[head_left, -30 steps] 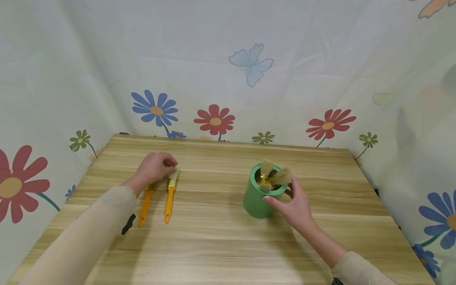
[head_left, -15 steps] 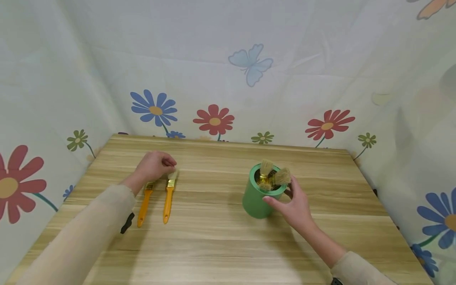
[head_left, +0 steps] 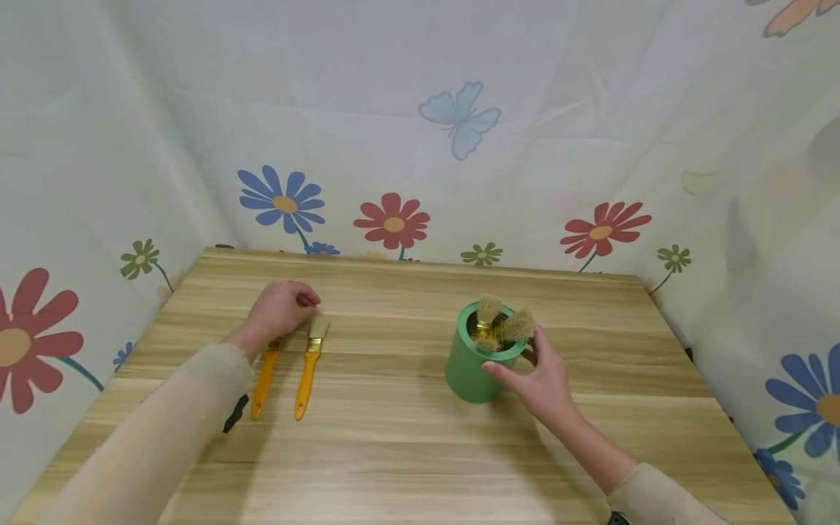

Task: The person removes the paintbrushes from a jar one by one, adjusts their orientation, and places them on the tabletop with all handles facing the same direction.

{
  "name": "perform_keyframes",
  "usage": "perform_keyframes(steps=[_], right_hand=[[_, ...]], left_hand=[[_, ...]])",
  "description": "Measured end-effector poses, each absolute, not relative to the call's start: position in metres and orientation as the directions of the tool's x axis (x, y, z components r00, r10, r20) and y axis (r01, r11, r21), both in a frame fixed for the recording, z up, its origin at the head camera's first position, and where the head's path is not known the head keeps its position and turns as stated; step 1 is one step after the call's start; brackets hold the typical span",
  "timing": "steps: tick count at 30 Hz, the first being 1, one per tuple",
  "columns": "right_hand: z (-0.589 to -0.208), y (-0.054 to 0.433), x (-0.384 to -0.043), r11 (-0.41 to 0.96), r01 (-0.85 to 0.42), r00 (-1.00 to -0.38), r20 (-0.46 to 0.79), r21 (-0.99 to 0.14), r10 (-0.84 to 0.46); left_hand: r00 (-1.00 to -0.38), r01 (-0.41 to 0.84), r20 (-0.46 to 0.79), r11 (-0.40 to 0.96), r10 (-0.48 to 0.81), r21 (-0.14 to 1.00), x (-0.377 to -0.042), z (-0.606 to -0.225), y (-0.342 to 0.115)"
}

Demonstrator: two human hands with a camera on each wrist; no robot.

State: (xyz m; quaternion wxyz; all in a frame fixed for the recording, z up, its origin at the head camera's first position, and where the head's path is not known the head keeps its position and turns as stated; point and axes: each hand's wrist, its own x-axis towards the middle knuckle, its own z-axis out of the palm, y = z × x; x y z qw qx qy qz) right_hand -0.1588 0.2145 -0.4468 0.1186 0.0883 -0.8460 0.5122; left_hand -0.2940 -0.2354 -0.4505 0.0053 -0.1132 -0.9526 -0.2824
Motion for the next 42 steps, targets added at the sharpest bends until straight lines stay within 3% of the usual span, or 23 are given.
perform_keyframes(steps=[17, 24, 42], right_hand=[[-0.446, 0.215, -0.159, 0.467, -0.273, -0.956, 0.292, -0.841, -0.032], [-0.448, 0.215, -0.16, 0.472, -0.269, -0.957, 0.29, -0.84, -0.031], [-0.449, 0.215, -0.16, 0.475, -0.252, -0.961, 0.275, -0.843, -0.022]], left_hand=[[-0.974, 0.171, -0.035, 0.823, 0.225, 0.541, -0.285, -0.45, -0.235], [-0.976, 0.19, 0.005, 0.843, 0.217, 0.503, -0.284, -0.451, -0.229], [-0.983, 0.182, 0.065, 0.824, 0.175, 0.536, -0.287, -0.441, -0.229]])
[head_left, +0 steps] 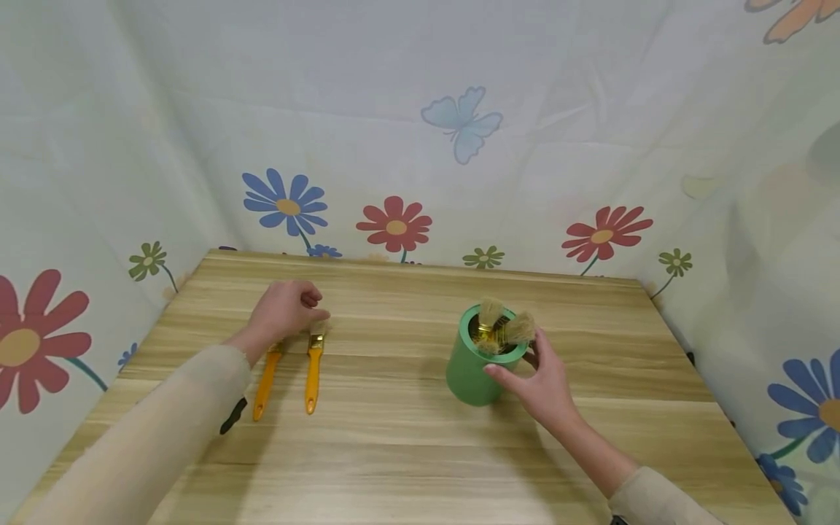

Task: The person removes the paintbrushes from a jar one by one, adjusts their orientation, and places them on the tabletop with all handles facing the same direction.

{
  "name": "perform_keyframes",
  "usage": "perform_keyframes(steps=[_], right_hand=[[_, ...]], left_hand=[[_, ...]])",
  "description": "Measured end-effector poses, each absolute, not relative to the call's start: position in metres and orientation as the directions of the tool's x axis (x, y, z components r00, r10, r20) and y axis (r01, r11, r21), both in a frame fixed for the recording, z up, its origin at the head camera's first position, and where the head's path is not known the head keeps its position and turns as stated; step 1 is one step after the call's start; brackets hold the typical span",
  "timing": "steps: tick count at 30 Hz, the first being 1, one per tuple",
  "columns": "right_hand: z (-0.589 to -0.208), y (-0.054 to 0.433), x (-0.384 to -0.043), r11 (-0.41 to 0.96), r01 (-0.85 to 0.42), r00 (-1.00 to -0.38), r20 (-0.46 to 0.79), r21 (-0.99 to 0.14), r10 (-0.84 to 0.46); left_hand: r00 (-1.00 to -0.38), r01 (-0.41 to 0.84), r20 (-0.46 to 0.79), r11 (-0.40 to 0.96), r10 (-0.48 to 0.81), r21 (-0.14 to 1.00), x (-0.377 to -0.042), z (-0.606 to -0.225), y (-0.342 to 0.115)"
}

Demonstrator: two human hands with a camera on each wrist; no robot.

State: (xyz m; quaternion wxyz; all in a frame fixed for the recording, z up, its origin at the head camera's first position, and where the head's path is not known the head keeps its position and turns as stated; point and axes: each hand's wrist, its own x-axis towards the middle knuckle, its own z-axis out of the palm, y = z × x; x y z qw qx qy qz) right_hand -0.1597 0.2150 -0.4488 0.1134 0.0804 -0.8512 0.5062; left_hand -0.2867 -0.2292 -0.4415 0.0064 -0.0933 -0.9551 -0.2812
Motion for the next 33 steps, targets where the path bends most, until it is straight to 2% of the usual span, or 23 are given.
perform_keyframes(steps=[12, 19, 33], right_hand=[[-0.449, 0.214, -0.158, 0.477, -0.255, -0.96, 0.279, -0.841, -0.02], [-0.448, 0.213, -0.158, 0.474, -0.252, -0.961, 0.277, -0.844, -0.018], [-0.446, 0.213, -0.156, 0.473, -0.252, -0.961, 0.276, -0.844, -0.02]], left_hand=[[-0.948, 0.304, 0.119, 0.724, 0.297, 0.619, -0.271, -0.395, -0.188], [-0.906, 0.389, 0.161, 0.62, 0.392, 0.682, -0.259, -0.371, -0.156], [-0.828, 0.462, 0.176, 0.47, 0.532, 0.752, -0.237, -0.34, -0.102]])
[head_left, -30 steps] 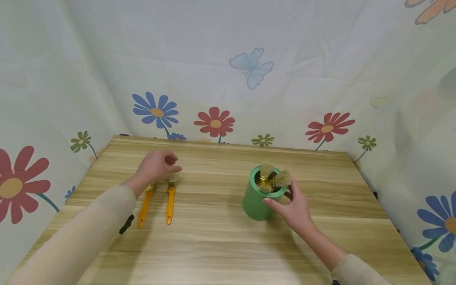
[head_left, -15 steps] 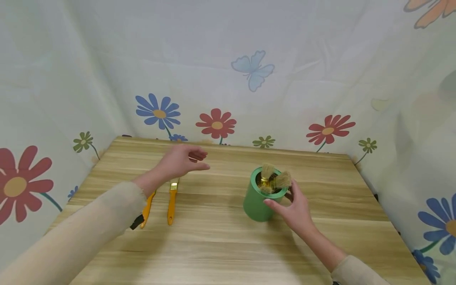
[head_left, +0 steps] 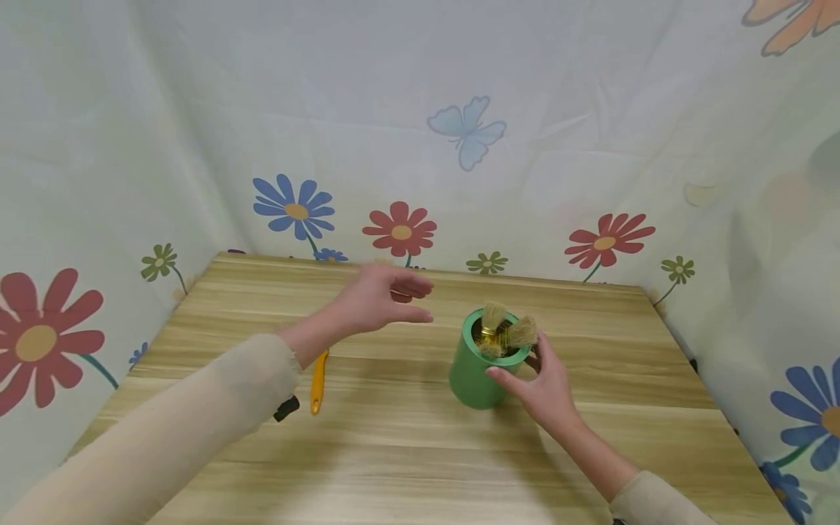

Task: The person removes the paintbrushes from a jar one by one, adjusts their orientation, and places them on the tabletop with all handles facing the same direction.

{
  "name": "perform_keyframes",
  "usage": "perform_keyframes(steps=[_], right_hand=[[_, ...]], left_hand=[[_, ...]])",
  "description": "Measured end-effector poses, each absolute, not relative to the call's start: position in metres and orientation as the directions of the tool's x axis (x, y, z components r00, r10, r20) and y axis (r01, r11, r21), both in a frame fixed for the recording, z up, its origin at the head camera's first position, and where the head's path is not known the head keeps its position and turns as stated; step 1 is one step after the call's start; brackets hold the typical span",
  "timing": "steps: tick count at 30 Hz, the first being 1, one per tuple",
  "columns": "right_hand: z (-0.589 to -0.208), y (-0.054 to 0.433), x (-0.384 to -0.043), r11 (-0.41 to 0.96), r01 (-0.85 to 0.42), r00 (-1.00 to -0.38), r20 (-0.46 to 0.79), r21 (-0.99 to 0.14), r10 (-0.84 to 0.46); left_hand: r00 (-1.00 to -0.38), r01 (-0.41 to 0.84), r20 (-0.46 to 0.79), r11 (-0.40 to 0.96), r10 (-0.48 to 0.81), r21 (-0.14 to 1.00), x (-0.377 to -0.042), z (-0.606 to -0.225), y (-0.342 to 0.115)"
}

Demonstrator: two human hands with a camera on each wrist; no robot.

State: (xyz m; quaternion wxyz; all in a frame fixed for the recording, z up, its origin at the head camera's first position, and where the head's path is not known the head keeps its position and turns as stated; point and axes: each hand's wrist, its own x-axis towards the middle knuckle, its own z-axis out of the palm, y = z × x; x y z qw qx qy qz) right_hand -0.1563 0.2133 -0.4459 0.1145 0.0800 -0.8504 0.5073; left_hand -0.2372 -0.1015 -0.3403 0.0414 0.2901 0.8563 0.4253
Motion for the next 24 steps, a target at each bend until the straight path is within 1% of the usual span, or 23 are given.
perform_keyframes(steps=[4, 9, 17, 21, 24], right_hand=[[-0.446, 0.215, -0.156, 0.475, -0.252, -0.96, 0.278, -0.843, -0.016], [-0.445, 0.216, -0.156, 0.471, -0.252, -0.961, 0.278, -0.845, -0.016], [-0.444, 0.216, -0.156, 0.461, -0.257, -0.96, 0.278, -0.85, -0.022], [-0.444, 0.216, -0.156, 0.458, -0.265, -0.958, 0.284, -0.848, -0.029], [-0.444, 0.216, -0.156, 0.463, -0.268, -0.957, 0.287, -0.845, -0.03]], left_hand=[[-0.809, 0.473, 0.179, 0.44, 0.56, 0.763, -0.234, -0.337, -0.085], [-0.789, 0.505, 0.194, 0.434, 0.583, 0.747, -0.232, -0.336, -0.07], [-0.738, 0.553, 0.197, 0.41, 0.646, 0.725, -0.229, -0.336, -0.056], [-0.735, 0.571, 0.207, 0.424, 0.646, 0.703, -0.231, -0.338, -0.05], [-0.745, 0.574, 0.206, 0.452, 0.635, 0.683, -0.235, -0.339, -0.045]])
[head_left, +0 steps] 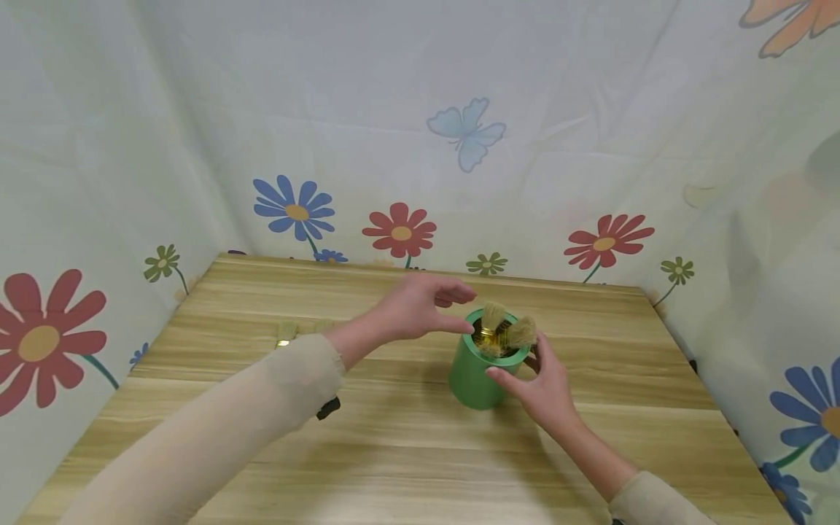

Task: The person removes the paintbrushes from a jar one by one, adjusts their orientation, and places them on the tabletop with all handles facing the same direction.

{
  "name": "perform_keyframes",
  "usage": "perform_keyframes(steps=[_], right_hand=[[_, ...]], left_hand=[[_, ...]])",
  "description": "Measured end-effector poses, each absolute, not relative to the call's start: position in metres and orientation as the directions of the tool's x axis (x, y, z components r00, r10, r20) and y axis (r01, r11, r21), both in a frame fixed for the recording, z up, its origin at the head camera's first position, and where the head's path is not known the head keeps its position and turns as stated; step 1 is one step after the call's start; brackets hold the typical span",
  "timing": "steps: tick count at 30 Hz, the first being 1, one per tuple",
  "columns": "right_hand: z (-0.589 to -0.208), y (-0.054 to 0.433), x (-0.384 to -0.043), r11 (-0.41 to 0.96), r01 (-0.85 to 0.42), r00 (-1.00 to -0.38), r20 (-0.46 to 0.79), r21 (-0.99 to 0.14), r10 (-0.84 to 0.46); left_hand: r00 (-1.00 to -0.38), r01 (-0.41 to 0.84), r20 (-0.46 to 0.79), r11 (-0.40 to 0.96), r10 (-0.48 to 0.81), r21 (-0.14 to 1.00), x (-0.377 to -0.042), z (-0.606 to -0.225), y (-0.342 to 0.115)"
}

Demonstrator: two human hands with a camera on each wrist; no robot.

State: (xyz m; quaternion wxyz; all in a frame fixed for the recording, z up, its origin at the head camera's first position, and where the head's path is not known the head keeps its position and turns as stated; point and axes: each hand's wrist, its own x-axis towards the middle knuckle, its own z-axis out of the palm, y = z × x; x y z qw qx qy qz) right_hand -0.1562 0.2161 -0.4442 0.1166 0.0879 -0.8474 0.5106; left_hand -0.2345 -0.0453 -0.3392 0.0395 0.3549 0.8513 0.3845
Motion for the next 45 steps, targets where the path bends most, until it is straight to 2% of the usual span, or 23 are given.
perform_keyframes(steps=[15, 39, 45], right_hand=[[-0.447, 0.217, -0.156, 0.48, -0.272, -0.955, 0.294, -0.834, -0.03], [-0.445, 0.216, -0.157, 0.478, -0.275, -0.954, 0.298, -0.834, -0.029], [-0.446, 0.217, -0.157, 0.478, -0.279, -0.953, 0.301, -0.833, -0.032]], left_hand=[[-0.777, 0.569, 0.204, 0.527, 0.595, 0.631, -0.25, -0.349, -0.019], [-0.732, 0.663, 0.3, 0.537, 0.612, 0.521, -0.249, -0.353, 0.006], [-0.731, 0.66, 0.314, 0.512, 0.606, 0.549, -0.247, -0.352, 0.008]])
